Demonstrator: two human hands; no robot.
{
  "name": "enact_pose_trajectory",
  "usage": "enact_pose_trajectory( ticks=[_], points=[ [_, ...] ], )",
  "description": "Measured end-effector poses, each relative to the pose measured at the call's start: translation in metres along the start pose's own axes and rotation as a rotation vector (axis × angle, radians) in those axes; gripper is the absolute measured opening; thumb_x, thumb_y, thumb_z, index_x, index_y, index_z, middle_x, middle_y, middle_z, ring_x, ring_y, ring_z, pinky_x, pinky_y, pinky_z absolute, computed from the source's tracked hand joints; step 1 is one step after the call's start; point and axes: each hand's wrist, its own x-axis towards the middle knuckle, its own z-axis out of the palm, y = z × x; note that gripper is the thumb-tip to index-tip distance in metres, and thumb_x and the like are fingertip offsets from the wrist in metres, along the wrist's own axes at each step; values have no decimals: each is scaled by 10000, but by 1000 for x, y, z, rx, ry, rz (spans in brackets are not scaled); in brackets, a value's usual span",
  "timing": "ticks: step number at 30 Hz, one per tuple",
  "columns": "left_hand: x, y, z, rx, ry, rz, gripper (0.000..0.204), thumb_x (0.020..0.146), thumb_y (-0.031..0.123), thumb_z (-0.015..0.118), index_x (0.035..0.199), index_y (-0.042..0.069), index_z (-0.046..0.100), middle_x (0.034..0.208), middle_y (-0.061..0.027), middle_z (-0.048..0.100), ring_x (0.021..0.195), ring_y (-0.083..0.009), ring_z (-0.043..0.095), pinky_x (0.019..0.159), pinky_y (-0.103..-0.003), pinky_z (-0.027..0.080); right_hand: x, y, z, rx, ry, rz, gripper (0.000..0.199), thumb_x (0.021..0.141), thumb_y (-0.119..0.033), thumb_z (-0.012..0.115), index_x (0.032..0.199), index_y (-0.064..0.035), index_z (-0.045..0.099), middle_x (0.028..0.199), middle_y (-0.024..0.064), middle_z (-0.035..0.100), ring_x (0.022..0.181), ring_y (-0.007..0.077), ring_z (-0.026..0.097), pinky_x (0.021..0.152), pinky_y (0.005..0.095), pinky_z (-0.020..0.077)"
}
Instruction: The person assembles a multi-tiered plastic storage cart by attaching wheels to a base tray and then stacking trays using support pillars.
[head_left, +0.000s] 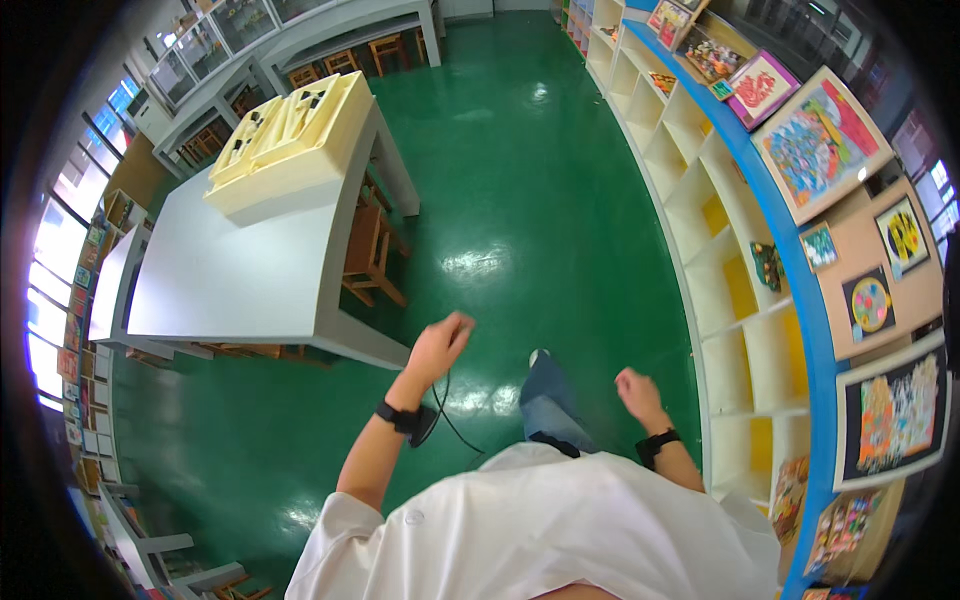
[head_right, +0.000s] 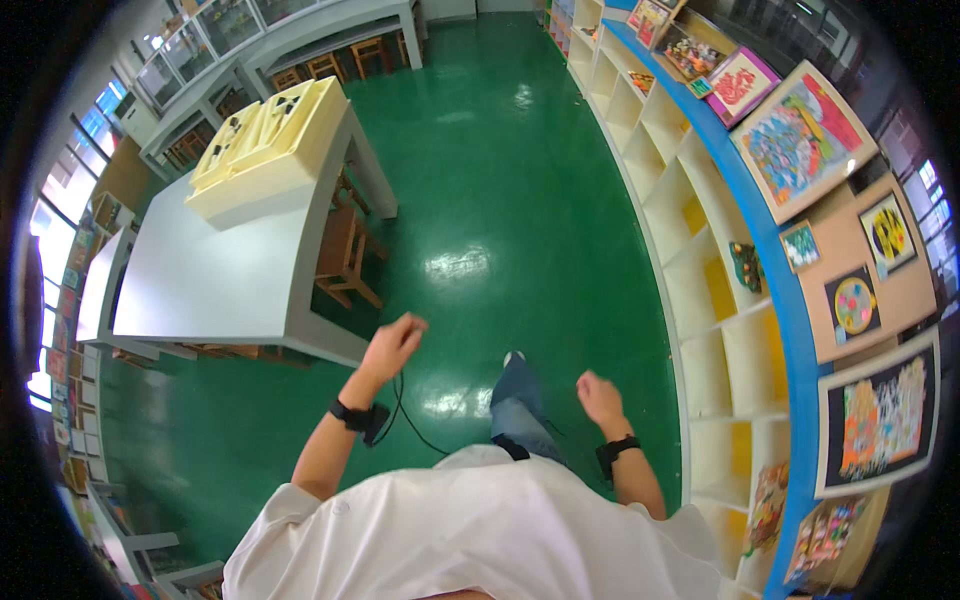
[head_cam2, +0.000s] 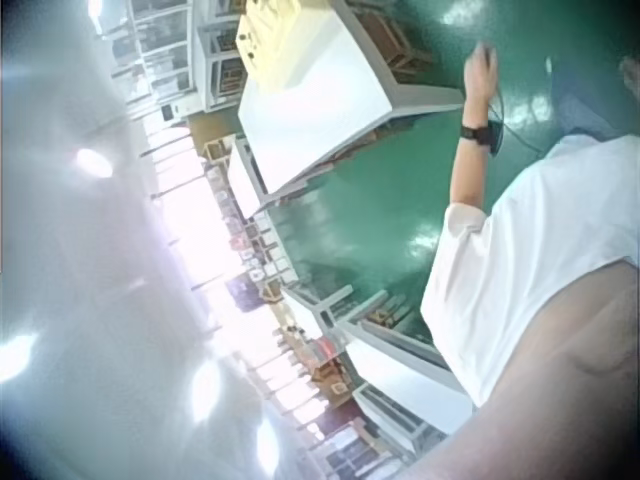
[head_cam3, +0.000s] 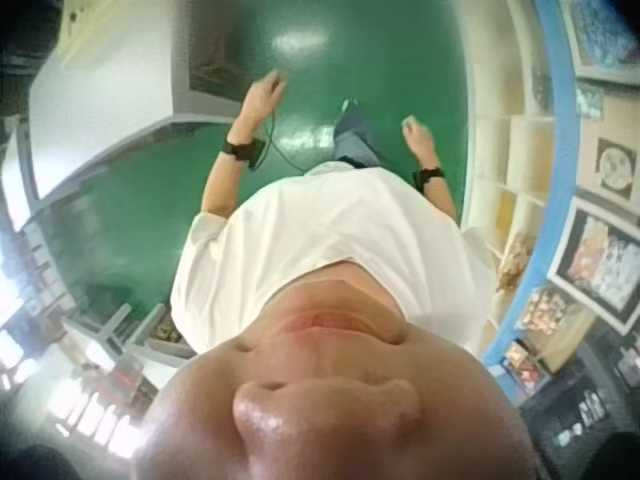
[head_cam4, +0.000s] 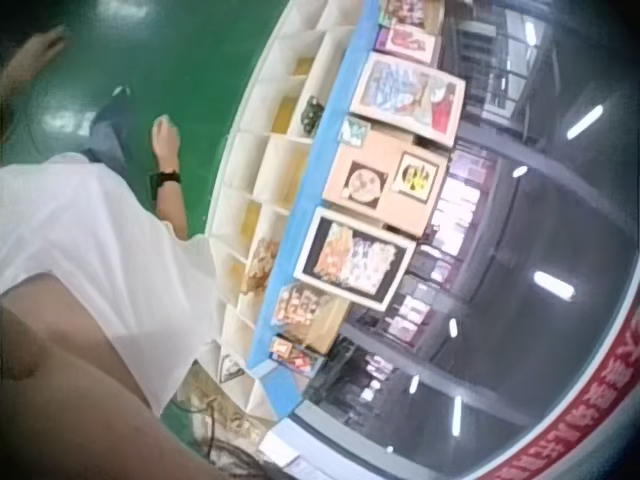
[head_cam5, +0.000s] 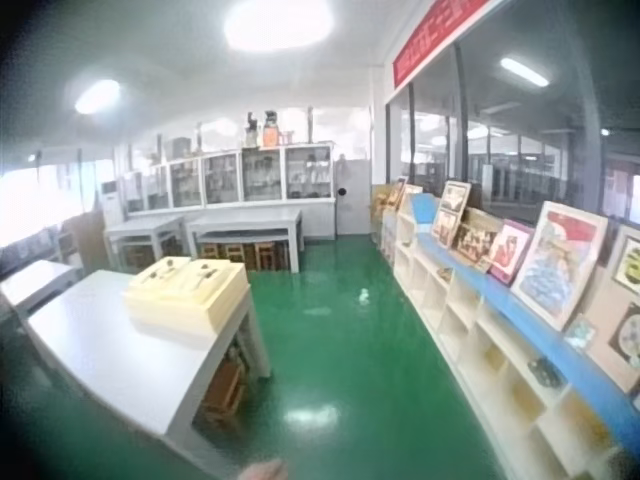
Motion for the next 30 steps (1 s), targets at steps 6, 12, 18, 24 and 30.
enact_pose_trajectory(
  ticks=[6, 12, 18, 24, 30],
  points=[
    [-135, -226, 36, 442, -400, -782, 271, 868, 258, 446, 961, 26, 549, 844, -193, 594, 754, -316, 580, 674, -422, 468, 101, -8, -2, -198, -538, 485, 353, 804, -232, 514, 1116, -70, 547, 1131, 140, 563, 1012, 321, 537, 814, 439, 433],
    [-131, -222, -72, 280, -416, -1516, 274, 857, 254, 445, 951, 22, 555, 856, -203, 596, 785, -337, 576, 700, -436, 462, 266, 58, -49, 114, -532, 647, 241, 803, -139, 525, 947, 31, 617, 957, 160, 635, 846, 253, 625, 671, 401, 497],
    [107, -348, -105, 318, -404, -1272, 277, 847, 250, 443, 941, 18, 561, 868, -213, 597, 815, -357, 572, 727, -450, 455, 584, 48, -25, -697, -545, -237, 175, 731, -153, 566, 867, -81, 650, 943, 142, 597, 857, 303, 577, 727, 401, 485],
    [665, -407, -221, 301, 238, -412, 284, 831, 258, 465, 946, 19, 566, 876, -217, 609, 852, -369, 574, 728, -458, 445, 851, -247, -85, 137, -226, -226, 213, 824, -190, 468, 863, -39, 612, 768, 132, 625, 760, 280, 604, 678, 378, 460],
    [964, -302, -400, 188, 262, 60, 237, 787, 153, 504, 997, 66, 569, 913, -137, 616, 850, -312, 581, 737, -387, 467, 1062, -345, -58, 199, -160, -289, 392, 902, -295, 358, 766, -38, 621, 666, 121, 614, 623, 289, 584, 610, 388, 452]
  ],
)
